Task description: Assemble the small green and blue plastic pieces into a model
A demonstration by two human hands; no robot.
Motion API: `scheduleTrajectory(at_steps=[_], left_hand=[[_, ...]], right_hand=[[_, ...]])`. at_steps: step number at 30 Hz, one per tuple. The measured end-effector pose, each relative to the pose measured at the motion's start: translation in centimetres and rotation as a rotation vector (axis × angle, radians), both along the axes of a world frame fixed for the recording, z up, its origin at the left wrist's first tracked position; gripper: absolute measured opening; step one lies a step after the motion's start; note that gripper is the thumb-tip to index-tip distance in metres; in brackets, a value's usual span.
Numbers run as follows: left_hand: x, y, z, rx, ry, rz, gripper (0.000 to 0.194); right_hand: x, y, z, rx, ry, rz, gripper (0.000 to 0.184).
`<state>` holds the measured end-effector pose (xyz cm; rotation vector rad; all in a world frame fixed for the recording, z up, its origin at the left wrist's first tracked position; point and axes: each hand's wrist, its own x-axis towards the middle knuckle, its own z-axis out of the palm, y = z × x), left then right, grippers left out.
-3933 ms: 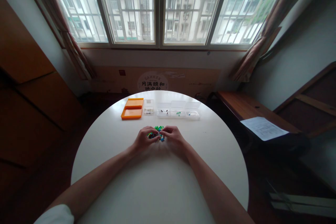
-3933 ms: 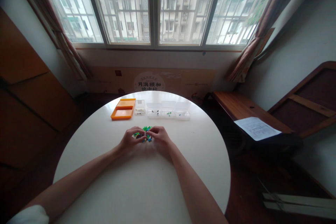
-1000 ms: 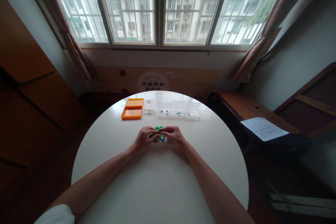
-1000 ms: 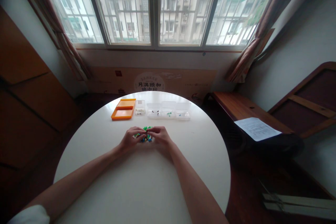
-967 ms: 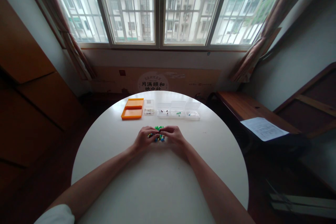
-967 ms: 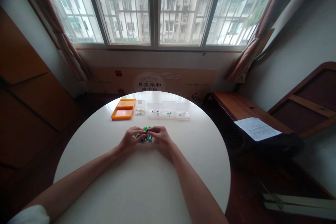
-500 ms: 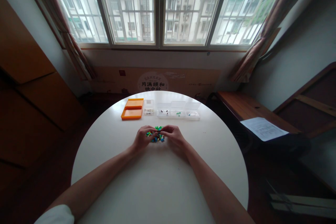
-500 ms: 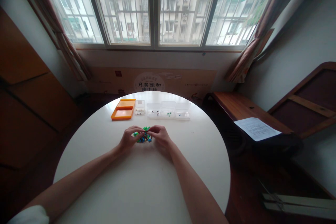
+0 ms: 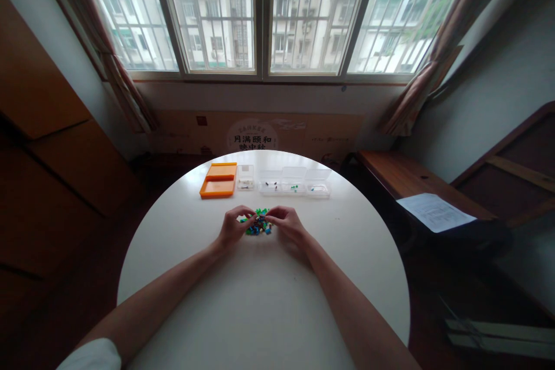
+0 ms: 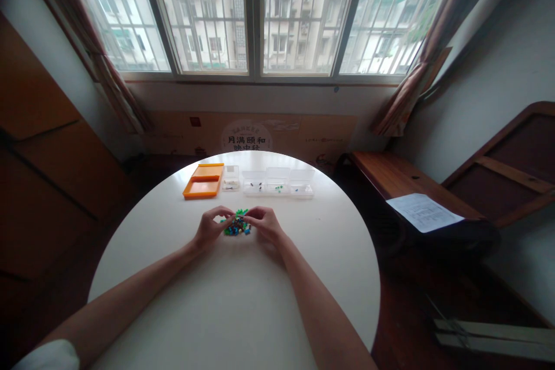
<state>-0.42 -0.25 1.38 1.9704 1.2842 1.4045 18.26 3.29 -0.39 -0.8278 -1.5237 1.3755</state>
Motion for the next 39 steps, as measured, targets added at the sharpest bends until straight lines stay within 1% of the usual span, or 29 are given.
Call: scheduleTrajectory(at_steps=[8,13,15,17,20,26,39], left_hand=[[0.07,-0.11,0.15,0.015,0.034,0.045,0.008],[0.14,-0.25,0.07,0.037,0.07,0.066,0.006],[0.2,-0.32,0.14,0.064,0.103,0.08,0.009],[0.22,-0.34,0.21,0.084,0.156,0.071,0.011],[0.18,-0.24,0.18,0.088,0.216,0.041,0.006],[0.08,-0.06,-0.09,0.076,0.182,0.011,0.005],[0.15,-0.19,0.1,0.077,0.148,0.007,0.005]], right_hand=[[0.03,0.15,-0.19,0.0,0.008,0.003,0.027],[0.08,0.05,0.02,0.013,0.009,0.004,0.027],[0.09,0.0,0.17,0.015,0.009,0.008,0.027],[0.08,-0.05,0.3,0.027,0.002,0.011,0.027],[0.02,-0.11,0.48,0.037,-0.005,0.016,0.026],[-0.03,-0.29,0.74,0.027,-0.009,0.015,0.026],[0.14,-0.25,0.64,0.056,-0.028,0.022,0.028]])
